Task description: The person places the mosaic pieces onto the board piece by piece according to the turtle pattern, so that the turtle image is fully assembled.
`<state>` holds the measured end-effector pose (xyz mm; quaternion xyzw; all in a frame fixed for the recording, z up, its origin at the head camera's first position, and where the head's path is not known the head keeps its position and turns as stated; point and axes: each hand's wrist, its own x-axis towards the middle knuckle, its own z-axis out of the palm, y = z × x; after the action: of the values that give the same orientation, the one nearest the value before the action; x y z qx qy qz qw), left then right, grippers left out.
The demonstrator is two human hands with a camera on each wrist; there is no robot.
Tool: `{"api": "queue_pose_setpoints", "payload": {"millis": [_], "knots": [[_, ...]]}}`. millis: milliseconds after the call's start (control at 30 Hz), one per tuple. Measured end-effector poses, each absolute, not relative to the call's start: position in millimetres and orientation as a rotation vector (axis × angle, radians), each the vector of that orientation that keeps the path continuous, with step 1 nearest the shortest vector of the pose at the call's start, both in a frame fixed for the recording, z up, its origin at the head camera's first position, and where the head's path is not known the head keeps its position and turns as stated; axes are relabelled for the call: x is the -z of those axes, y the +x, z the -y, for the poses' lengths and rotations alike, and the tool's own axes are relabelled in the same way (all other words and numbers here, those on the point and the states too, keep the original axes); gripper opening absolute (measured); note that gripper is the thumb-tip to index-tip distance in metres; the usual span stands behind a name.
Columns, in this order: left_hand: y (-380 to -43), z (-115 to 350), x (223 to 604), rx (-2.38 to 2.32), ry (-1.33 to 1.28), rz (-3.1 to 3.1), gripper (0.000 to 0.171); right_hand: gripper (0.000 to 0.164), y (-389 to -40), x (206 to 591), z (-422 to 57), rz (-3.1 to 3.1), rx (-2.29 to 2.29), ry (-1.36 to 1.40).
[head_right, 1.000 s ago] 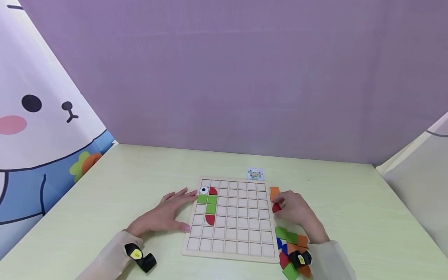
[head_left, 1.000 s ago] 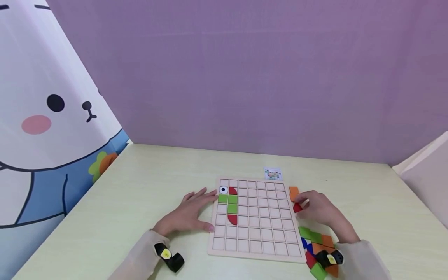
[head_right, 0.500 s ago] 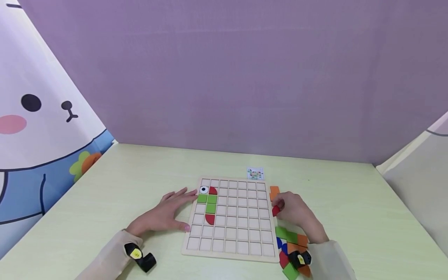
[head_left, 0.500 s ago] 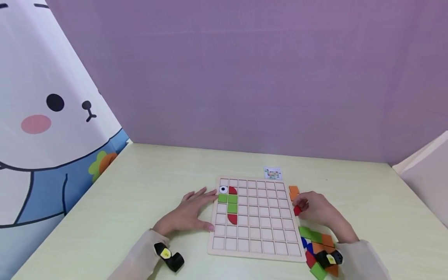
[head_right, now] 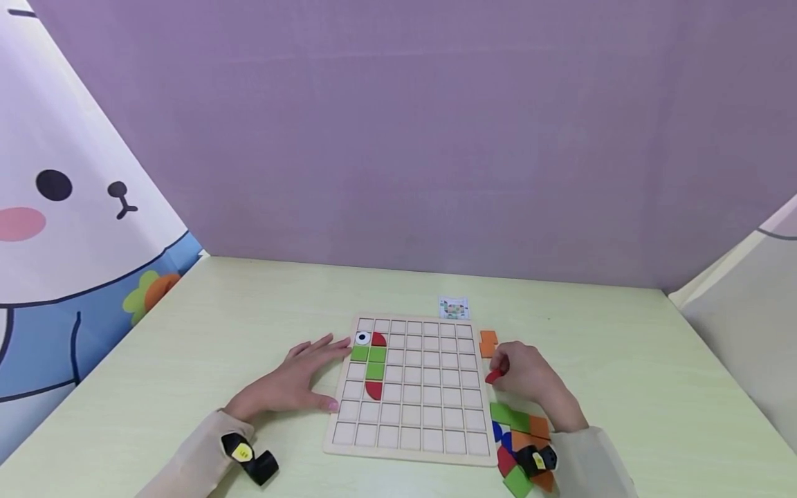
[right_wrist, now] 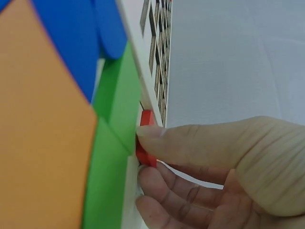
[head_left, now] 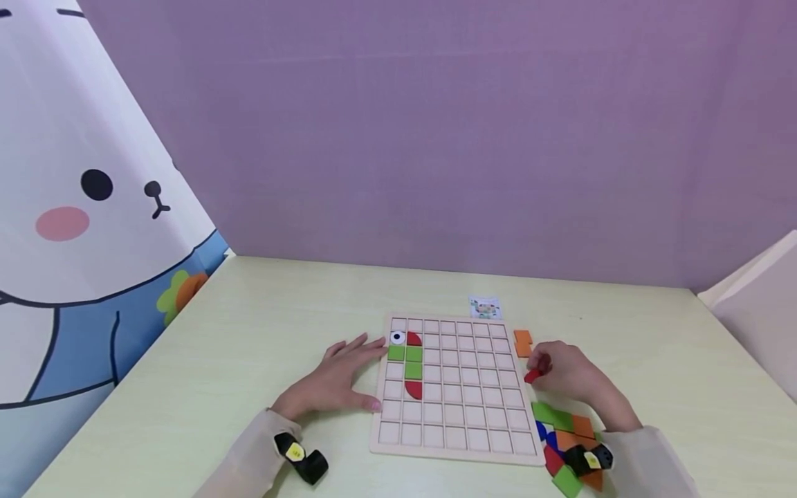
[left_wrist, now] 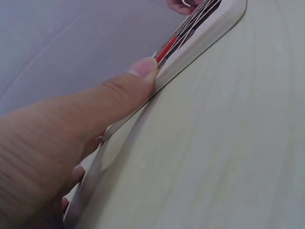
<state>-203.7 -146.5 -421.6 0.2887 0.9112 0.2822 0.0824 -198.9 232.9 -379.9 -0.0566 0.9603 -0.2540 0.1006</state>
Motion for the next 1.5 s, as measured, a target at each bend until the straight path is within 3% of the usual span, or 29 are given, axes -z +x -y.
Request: {"api": "queue_pose_setpoints", "payload": {"millis": [1000, 1500], "knots": [[-204, 147, 423, -0.846, 0.883, -2.721, 0.091, 0.01, -195, 367, -233, -2.833, 0.861, -0.327], [-204, 148, 424, -0.83, 0.858, -2.726, 0.09, 0.008, -207, 359, -206, -2.811, 0.917, -0.405]]}}
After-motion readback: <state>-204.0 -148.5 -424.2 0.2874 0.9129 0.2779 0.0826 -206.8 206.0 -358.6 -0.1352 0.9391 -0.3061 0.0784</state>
